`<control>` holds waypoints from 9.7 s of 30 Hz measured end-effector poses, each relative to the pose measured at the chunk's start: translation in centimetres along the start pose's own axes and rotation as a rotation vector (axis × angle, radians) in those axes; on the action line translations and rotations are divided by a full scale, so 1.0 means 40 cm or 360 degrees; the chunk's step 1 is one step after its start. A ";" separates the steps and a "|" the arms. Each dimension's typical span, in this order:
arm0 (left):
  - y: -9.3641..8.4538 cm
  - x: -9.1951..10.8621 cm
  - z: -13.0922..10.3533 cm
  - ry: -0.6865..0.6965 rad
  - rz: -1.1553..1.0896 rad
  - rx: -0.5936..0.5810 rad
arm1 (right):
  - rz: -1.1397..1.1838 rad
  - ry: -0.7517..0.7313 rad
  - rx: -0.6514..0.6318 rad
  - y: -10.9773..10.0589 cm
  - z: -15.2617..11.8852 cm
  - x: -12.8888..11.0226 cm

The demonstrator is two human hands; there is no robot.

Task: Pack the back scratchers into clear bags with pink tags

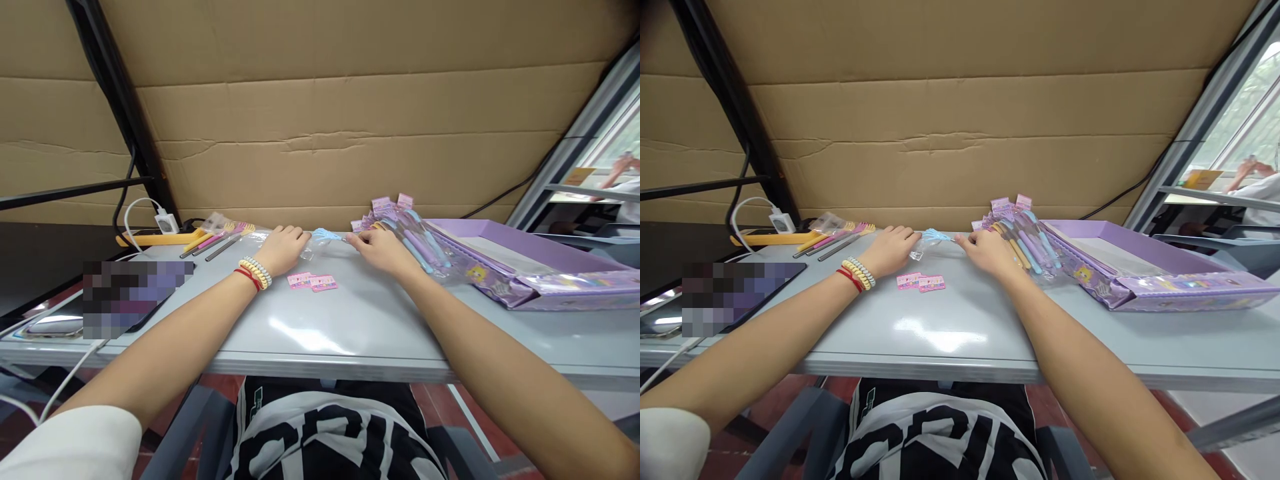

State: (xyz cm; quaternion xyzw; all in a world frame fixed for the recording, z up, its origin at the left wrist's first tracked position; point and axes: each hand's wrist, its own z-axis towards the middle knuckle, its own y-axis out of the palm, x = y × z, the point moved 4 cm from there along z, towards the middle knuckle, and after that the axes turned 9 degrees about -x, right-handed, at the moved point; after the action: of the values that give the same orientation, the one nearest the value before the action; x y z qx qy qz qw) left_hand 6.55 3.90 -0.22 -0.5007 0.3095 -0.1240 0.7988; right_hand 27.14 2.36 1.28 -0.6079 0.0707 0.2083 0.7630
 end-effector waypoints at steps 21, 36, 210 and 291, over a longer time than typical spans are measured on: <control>-0.016 -0.014 -0.010 -0.0186 -0.0202 0.0105 | 0.0095 -0.0180 -0.0039 0.015 0.007 0.014; -0.039 0.052 0.006 0.0203 0.0040 0.0231 | 0.0593 -0.0358 -0.0430 0.066 -0.016 -0.069; -0.030 0.055 -0.027 0.0085 -0.2757 -0.0480 | 0.2044 -0.0305 -0.0427 0.031 0.014 0.010; 0.053 -0.069 -0.038 -0.0230 -0.2194 -0.0786 | 0.0118 -0.0678 -0.0713 0.109 -0.018 -0.059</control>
State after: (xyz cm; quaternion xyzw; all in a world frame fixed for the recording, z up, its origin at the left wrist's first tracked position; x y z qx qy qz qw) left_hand 3.22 5.21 -1.54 -0.7539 -0.1102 -0.4915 0.4218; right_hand 23.35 1.88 -1.98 -0.7006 -0.1163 0.3690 0.5996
